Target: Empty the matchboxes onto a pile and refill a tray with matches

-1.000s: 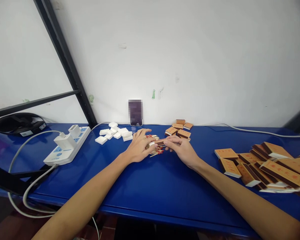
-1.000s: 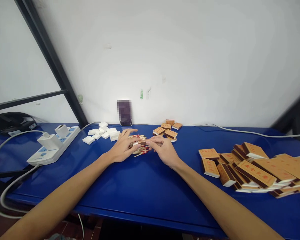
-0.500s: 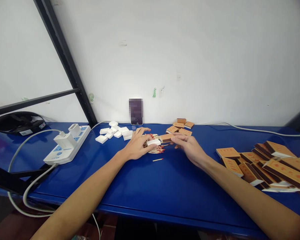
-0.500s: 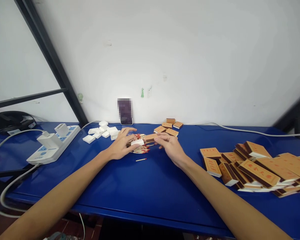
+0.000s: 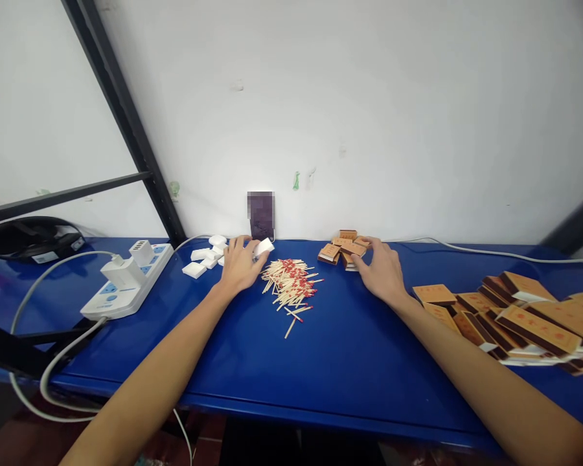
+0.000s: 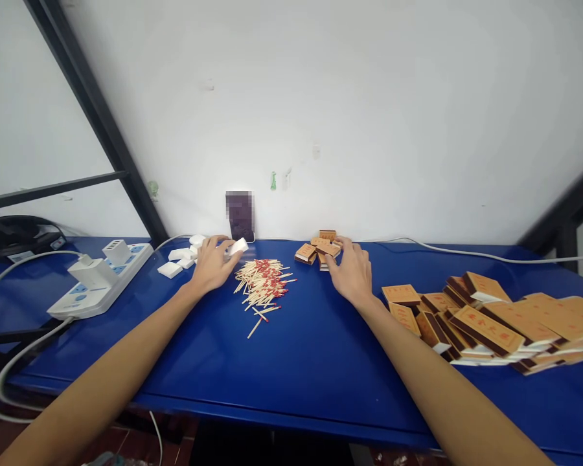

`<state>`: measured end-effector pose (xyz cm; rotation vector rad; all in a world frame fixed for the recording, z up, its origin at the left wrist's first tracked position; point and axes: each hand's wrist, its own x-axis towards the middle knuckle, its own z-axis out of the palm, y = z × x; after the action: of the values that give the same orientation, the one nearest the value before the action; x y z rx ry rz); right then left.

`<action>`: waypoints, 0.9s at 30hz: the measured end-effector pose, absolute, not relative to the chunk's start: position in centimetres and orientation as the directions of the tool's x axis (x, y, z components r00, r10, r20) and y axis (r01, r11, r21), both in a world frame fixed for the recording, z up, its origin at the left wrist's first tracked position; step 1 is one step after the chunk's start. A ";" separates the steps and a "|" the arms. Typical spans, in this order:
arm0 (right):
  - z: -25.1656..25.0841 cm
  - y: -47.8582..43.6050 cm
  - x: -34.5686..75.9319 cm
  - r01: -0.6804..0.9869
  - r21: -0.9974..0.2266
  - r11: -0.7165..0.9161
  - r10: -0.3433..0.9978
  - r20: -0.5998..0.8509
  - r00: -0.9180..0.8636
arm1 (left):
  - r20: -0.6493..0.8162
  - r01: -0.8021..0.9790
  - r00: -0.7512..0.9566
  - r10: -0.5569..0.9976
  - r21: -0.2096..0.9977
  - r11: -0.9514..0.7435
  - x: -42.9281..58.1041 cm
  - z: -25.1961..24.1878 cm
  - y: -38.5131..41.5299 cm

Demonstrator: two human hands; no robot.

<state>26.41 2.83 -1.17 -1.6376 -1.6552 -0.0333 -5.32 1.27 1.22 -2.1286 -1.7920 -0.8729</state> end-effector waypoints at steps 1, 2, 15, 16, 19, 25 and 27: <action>-1.2 2.8 26.4 0.855 -0.488 0.172 0.834 0.534 0.137 | 0.555 0.965 0.057 0.830 0.182 -0.187 -5.8 1.2 1.4; -1.0 2.7 26.4 0.860 -0.478 0.179 0.835 0.536 0.124 | 0.541 0.972 0.047 0.839 0.170 -0.165 -6.2 1.3 1.5; 3.8 -1.9 30.6 0.974 -0.164 0.153 0.957 0.270 -0.105 | 0.151 0.652 0.712 0.686 0.221 -0.725 -2.4 4.7 -3.7; 3.6 -2.0 31.2 0.988 -0.081 0.132 0.980 0.159 -0.118 | 0.138 0.654 0.711 0.690 0.230 -0.720 -2.4 4.7 -3.6; 3.1 -2.1 32.5 0.995 0.018 0.097 0.988 -0.118 -0.094 | 0.195 0.702 0.637 0.746 0.254 -0.666 -3.2 4.2 -2.6; 3.3 -2.0 32.6 0.988 -0.019 0.154 0.967 -0.200 -0.154 | 0.263 0.852 0.456 0.850 0.148 -0.503 -5.6 2.1 0.2; 3.4 -2.1 32.4 0.982 -0.034 0.186 0.962 -0.199 -0.189 | 0.244 0.879 0.422 0.873 0.126 -0.460 -6.0 1.5 0.8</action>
<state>32.42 -2.10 3.41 -2.0781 -2.5178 0.2519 -6.02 0.77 1.52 -2.6317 -1.6211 -0.4317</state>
